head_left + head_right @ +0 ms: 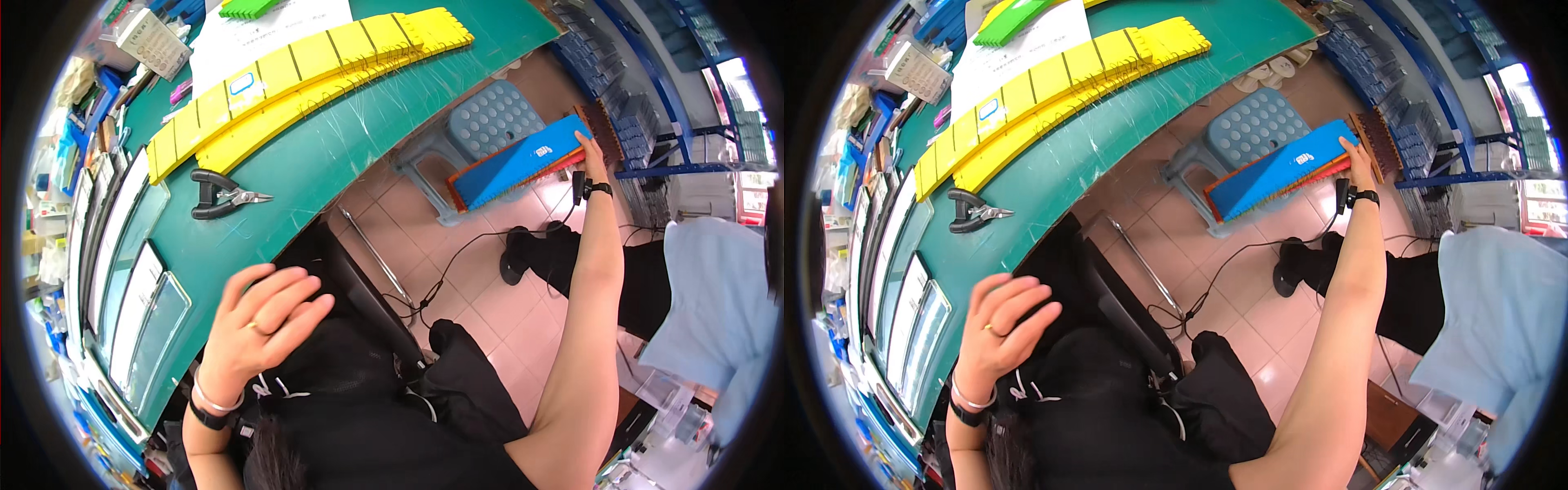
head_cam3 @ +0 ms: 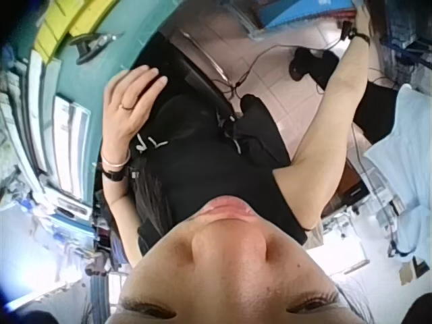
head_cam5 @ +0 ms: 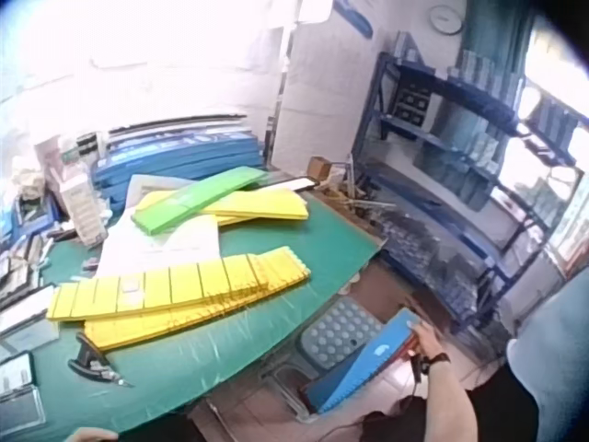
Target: Insert resistors or small electronic components into a designated assembly guide or board.
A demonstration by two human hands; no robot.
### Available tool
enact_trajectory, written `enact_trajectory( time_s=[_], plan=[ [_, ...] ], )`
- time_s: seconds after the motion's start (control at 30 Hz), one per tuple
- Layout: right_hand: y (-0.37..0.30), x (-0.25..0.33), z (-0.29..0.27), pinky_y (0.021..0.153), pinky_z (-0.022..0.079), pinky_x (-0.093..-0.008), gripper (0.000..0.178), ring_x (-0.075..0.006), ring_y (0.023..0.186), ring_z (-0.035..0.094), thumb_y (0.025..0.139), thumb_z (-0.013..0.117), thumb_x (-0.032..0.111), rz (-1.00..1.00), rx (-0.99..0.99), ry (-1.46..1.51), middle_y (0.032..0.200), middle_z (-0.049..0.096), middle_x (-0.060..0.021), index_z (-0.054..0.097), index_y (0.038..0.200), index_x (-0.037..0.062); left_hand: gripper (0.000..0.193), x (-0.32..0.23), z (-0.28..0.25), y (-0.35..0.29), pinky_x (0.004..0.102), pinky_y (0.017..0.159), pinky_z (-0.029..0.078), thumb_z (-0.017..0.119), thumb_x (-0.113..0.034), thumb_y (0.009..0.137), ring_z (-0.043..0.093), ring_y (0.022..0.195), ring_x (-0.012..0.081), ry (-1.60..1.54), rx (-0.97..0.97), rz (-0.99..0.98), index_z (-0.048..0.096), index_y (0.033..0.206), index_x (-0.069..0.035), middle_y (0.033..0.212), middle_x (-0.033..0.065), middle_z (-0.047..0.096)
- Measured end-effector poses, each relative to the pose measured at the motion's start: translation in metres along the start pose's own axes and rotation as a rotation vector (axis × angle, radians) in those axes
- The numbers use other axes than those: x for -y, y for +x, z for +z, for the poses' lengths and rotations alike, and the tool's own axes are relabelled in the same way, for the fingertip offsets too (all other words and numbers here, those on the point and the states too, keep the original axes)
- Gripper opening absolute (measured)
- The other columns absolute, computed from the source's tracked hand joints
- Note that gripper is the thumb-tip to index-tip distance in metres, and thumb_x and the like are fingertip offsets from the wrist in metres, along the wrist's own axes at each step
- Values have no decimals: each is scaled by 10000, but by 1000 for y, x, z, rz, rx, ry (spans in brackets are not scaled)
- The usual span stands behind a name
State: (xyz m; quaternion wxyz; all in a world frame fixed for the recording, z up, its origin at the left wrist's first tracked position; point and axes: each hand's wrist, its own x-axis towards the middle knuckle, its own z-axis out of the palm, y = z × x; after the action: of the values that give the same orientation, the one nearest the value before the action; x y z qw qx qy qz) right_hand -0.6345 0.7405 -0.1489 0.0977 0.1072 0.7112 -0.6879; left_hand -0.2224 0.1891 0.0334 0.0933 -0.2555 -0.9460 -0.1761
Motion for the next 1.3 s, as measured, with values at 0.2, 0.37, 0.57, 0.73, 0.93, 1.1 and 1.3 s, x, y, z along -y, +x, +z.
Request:
enact_trajectory(
  time_s=[0.2, 0.37, 0.57, 0.73, 0.93, 1.1, 1.3],
  plan=[
    [44, -34, -7, 815, 584, -383, 488, -221, 1007, 682, 888, 808, 315, -37, -149, -91, 1138, 679, -106, 599, 1213, 16, 652, 14, -1, -28, 618, 1178, 272, 795, 16, 730, 221, 1500, 487, 406, 130, -457, 588, 1322, -164, 1606, 139, 328],
    [94, -70, -22, 786, 607, -405, 867, -268, 972, 699, 764, 907, 393, -106, -379, -57, 1209, 628, -219, 487, 1357, -80, 866, 18, 2, -27, 596, 1183, 291, 470, 305, 705, 210, 1511, 498, 401, 140, -481, 485, 1427, -173, 1612, 162, 338],
    [89, -80, -3, 840, 557, -333, 820, -219, 946, 693, 783, 892, 397, -126, -372, -181, 1184, 665, -181, 535, 1331, -97, 804, 21, 9, -26, 568, 1188, 300, 486, 281, 743, 229, 1507, 491, 449, 181, -446, 469, 1427, -141, 1606, 155, 355],
    [82, -72, -5, 910, 537, -362, 822, -250, 1035, 671, 780, 884, 433, -64, -252, -262, 1255, 640, -169, 560, 1314, -102, 803, 21, 8, -27, 547, 1199, 296, 487, 263, 776, 248, 1507, 473, 444, 176, -448, 441, 1471, -136, 1596, 152, 378],
    [81, -79, -5, 1033, 458, -392, 889, -251, 1171, 603, 746, 879, 520, 50, -267, -171, 1281, 627, -166, 567, 1326, -77, 837, 24, 12, -25, 555, 1207, 280, 467, 264, 771, 254, 1513, 451, 454, 161, -439, 419, 1503, -139, 1597, 139, 385],
    [64, -88, 21, 944, 492, -344, 793, -217, 1049, 643, 735, 883, 537, 26, -179, -209, 1140, 675, -143, 614, 1212, -37, 639, 18, 11, -21, 580, 1197, 286, 534, 211, 781, 292, 1492, 459, 460, 143, -482, 568, 1330, -115, 1561, 120, 441],
    [34, -99, 80, 927, 503, -351, 820, -206, 1054, 647, 711, 900, 543, 37, -180, -226, 1156, 685, -130, 620, 1245, -12, 687, 22, 14, -21, 565, 1212, 269, 528, 226, 760, 296, 1502, 420, 460, 114, -461, 579, 1346, -129, 1568, 95, 439]
  ],
)
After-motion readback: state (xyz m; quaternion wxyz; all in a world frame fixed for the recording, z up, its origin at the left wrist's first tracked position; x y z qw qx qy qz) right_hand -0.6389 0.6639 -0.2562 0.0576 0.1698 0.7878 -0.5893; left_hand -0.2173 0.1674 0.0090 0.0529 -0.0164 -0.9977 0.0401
